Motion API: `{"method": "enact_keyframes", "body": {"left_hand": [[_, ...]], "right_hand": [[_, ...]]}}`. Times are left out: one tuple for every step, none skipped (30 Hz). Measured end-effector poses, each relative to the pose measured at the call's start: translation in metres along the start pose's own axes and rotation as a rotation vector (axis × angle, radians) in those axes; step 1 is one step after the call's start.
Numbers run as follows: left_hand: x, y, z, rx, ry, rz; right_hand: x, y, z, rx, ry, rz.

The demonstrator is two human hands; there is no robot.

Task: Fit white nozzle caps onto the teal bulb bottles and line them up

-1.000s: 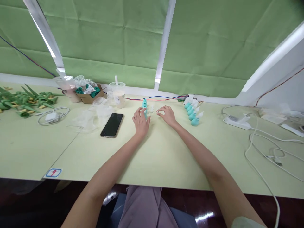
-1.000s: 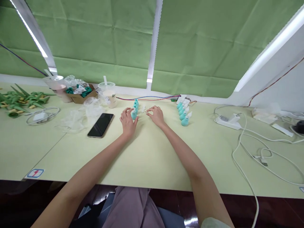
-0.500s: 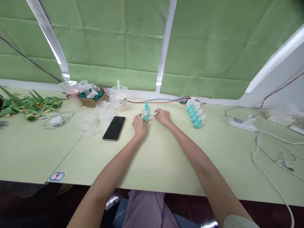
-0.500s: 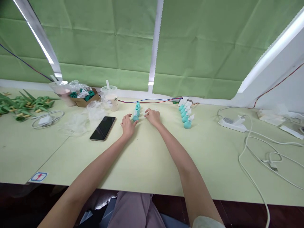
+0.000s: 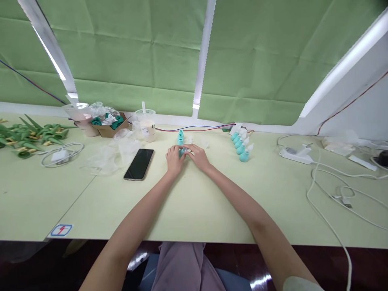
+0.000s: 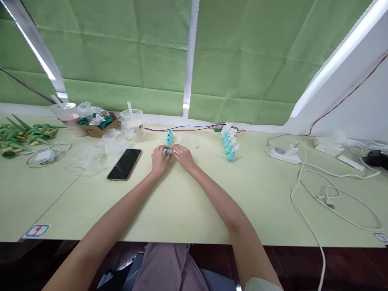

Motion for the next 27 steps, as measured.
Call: {"method": "enact_keyframes", "body": {"left_hand": [[0.003, -0.006, -0.001, 0.042, 0.043, -0.054], [0.006, -0.012, -0.003, 0.077, 0.088, -0.104], [0.008, -0.018, -0.006, 0.103, 0.123, -0.137], [0.010, -0.024, -0.009, 0.119, 0.146, -0.149], [0.011, -0.028, -0.012, 0.129, 0.158, -0.139], [0.011, -0.032, -0.015, 0.135, 0.162, -0.115], [0.012, -0.036, -0.017, 0.139, 0.166, -0.085], [0.014, -0.038, -0.020, 0.143, 0.175, -0.057], [0.015, -0.040, -0.022, 0.147, 0.184, -0.034], [0.016, -0.041, -0.023, 0.146, 0.188, -0.015], [0.015, -0.040, -0.023, 0.142, 0.183, -0.002], [0.014, -0.039, -0.023, 0.133, 0.170, 0.007], [0.012, -0.037, -0.022, 0.120, 0.153, 0.010], [0.011, -0.035, -0.021, 0.108, 0.139, 0.007], [0.010, -0.033, -0.020, 0.098, 0.132, -0.003], [0.010, -0.032, -0.019, 0.094, 0.135, -0.019], [0.011, -0.031, -0.018, 0.093, 0.148, -0.039], [0.013, -0.030, -0.018, 0.095, 0.168, -0.060], [0.016, -0.030, -0.018, 0.099, 0.190, -0.080], [0.018, -0.030, -0.019, 0.103, 0.211, -0.096], [0.019, -0.030, -0.019, 0.106, 0.226, -0.104], [0.020, -0.030, -0.019, 0.108, 0.233, -0.100], [0.021, -0.030, -0.019, 0.114, 0.233, -0.083], [0.021, -0.030, -0.019, 0.122, 0.225, -0.054], [0.020, -0.031, -0.019, 0.135, 0.212, -0.017], [0.020, -0.032, -0.019, 0.151, 0.197, 0.024], [0.020, -0.033, -0.019, 0.171, 0.184, 0.064]], "right_hand": [[-0.006, -0.003, -0.005, 0.029, -0.046, 0.002], [-0.013, -0.006, -0.010, 0.049, -0.097, -0.015], [-0.022, -0.007, -0.016, 0.057, -0.145, -0.048], [-0.030, -0.007, -0.022, 0.056, -0.185, -0.091], [-0.038, -0.006, -0.027, 0.051, -0.214, -0.139], [-0.044, -0.005, -0.033, 0.050, -0.230, -0.186], [-0.049, -0.005, -0.037, 0.058, -0.234, -0.228], [-0.052, -0.006, -0.041, 0.077, -0.230, -0.263], [-0.053, -0.008, -0.044, 0.099, -0.222, -0.287], [-0.053, -0.010, -0.046, 0.119, -0.211, -0.303], [-0.051, -0.011, -0.048, 0.132, -0.201, -0.312], [-0.050, -0.012, -0.048, 0.137, -0.195, -0.318], [-0.048, -0.013, -0.049, 0.137, -0.194, -0.322], [-0.047, -0.014, -0.049, 0.137, -0.194, -0.328], [-0.046, -0.015, -0.049, 0.142, -0.194, -0.335], [-0.046, -0.017, -0.049, 0.152, -0.194, -0.343], [-0.046, -0.018, -0.050, 0.166, -0.195, -0.350], [-0.046, -0.020, -0.051, 0.179, -0.198, -0.355], [-0.047, -0.021, -0.051, 0.189, -0.201, -0.358], [-0.047, -0.022, -0.051, 0.193, -0.206, -0.362], [-0.048, -0.021, -0.051, 0.191, -0.208, -0.368], [-0.049, -0.021, -0.051, 0.185, -0.202, -0.379], [-0.048, -0.020, -0.050, 0.176, -0.185, -0.394], [-0.047, -0.019, -0.048, 0.164, -0.157, -0.410], [-0.045, -0.018, -0.046, 0.145, -0.119, -0.424], [-0.042, -0.017, -0.044, 0.124, -0.075, -0.435], [-0.038, -0.017, -0.043, 0.101, -0.028, -0.441]]}}
Point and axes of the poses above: each hand's wrist, its own z-axis towards the middle knuckle, its own x-axis out of the palm, y = z × x, the point moved 10 cm from there along z, towards the middle knuckle, and after that the axes turned 8 degrees about -x, right-handed, at the moved point
